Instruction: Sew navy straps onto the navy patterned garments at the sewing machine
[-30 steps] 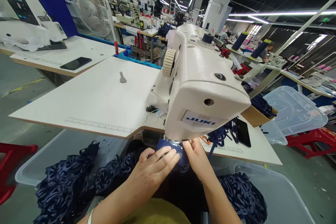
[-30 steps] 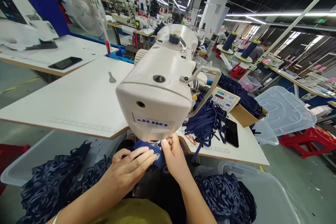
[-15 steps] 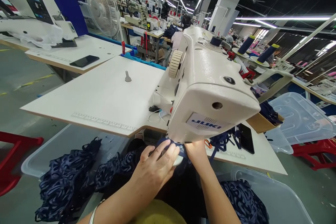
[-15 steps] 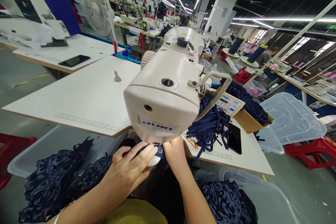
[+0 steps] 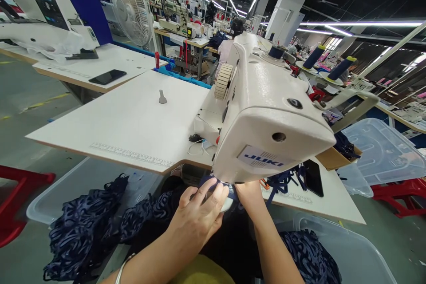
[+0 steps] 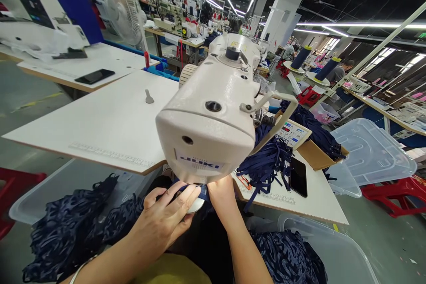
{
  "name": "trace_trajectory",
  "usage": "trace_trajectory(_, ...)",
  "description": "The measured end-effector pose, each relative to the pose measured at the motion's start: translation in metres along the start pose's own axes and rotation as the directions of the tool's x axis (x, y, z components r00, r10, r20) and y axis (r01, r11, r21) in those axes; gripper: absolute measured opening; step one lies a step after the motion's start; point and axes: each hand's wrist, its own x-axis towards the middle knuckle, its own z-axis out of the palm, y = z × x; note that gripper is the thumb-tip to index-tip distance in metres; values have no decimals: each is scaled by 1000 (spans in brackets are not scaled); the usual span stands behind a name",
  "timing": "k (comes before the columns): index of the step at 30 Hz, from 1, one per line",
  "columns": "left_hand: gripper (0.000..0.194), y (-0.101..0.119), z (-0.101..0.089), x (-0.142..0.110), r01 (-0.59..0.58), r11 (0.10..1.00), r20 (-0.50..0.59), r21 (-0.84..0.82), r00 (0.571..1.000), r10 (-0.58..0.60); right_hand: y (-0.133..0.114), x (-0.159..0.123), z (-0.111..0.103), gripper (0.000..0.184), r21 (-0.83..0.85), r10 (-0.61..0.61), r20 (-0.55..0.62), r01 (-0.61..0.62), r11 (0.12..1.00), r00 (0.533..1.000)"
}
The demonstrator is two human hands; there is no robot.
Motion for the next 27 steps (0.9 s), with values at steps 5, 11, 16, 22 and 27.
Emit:
trace_trajectory(5,28,0,0,1,-5,1000,-25,-10,1000,5,1,0,-2,39,-87,-65,51,69,994,997)
trace_trajectory(11,26,1,1,4,-13,999,-42,43,999,15,-2,2,-4,38,-79,-61,79,67,995,995)
trace_trajectory(16,25,-2,4,-2,-34,996,-44,85,998,38,-6,-1,-6,32,28,41,64,-43,999,997)
trace_trajectory(22,34,-14,2,-17,-140,990,103,3,985,139,-10,-20,-15,13,72,333,61,-336,939,941)
trace_trajectory(27,44,-19,-3,-15,-189,982,78,-27,979,190,-6,-28,-13,15,32,370,6,-370,929,929)
